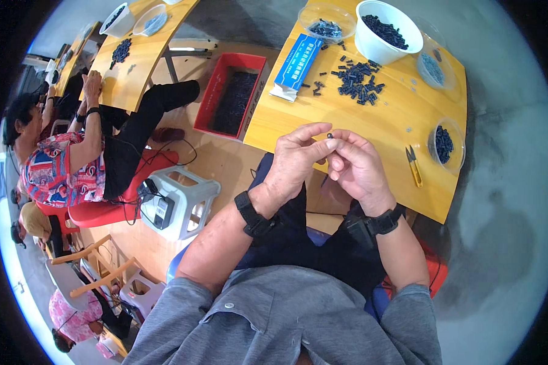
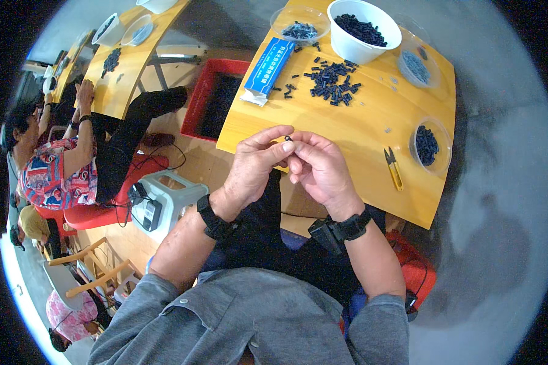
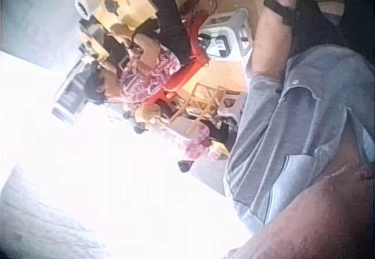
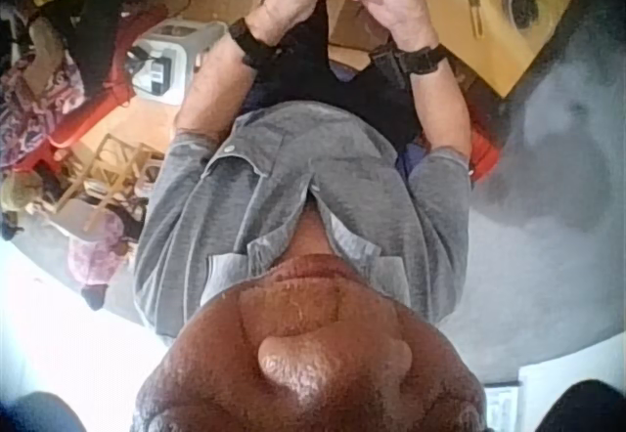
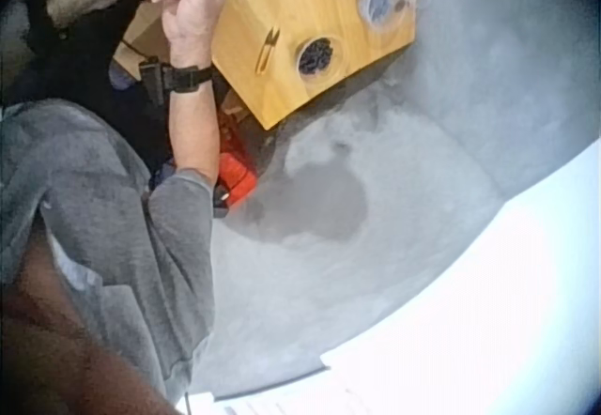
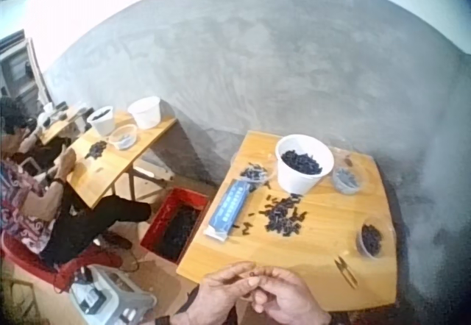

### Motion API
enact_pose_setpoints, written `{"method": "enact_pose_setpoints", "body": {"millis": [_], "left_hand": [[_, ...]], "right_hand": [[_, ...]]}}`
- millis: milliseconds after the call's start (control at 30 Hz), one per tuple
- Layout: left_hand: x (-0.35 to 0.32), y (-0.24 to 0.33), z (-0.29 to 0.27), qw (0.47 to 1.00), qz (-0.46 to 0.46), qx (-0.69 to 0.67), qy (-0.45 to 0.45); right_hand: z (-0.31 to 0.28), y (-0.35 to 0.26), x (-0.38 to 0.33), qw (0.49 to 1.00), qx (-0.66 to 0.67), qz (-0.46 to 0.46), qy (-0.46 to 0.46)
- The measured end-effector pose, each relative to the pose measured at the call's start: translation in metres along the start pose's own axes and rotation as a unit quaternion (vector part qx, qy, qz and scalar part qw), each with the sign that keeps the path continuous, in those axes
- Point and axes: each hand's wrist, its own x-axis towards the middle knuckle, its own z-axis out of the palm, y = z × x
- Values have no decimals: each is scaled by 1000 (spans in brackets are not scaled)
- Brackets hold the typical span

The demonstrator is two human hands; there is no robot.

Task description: Assembling small blue plastic parts by inserting small yellow components into them.

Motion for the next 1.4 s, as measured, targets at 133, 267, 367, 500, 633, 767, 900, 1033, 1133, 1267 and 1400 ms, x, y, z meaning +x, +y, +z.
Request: {"method": "enact_pose_setpoints", "body": {"millis": [133, 267, 367, 500, 633, 767, 900, 1033, 1133, 1267, 1400], "left_hand": [[4, -2, -6, 999, -9, -50, 17], [5, 5, -8, 996, 72, -20, 41], [8, 11, -13, 997, 58, 32, 43], [15, 11, -26, 997, 19, 12, 68], [16, 0, -36, 998, -8, 29, 49], [16, 1, -33, 998, -37, 15, 48], [16, -16, -41, 998, -57, 12, 26], [11, -18, -37, 995, -92, 14, 17], [11, -20, -34, 997, -69, 32, 20], [13, -22, -32, 996, -80, 47, 19], [23, -34, -25, 995, -71, 61, 21]], "right_hand": [[3, 0, 10, 1000, -3, 17, 4], [8, -3, 21, 998, -41, 40, 1], [1, -12, 37, 987, -155, 15, 38], [-25, -12, 83, 748, -630, -161, 134], [-25, -11, 106, 653, -702, -248, 141], [-20, -9, 117, 587, -761, -233, 149], [-23, -1, 121, 544, -789, -251, 135], [-20, -3, 108, 508, -819, -220, 151], [-29, -8, 92, 498, -823, -232, 145], [-31, -18, 75, 467, -850, -212, 119], [-39, -21, 69, 464, -852, -201, 135]]}}
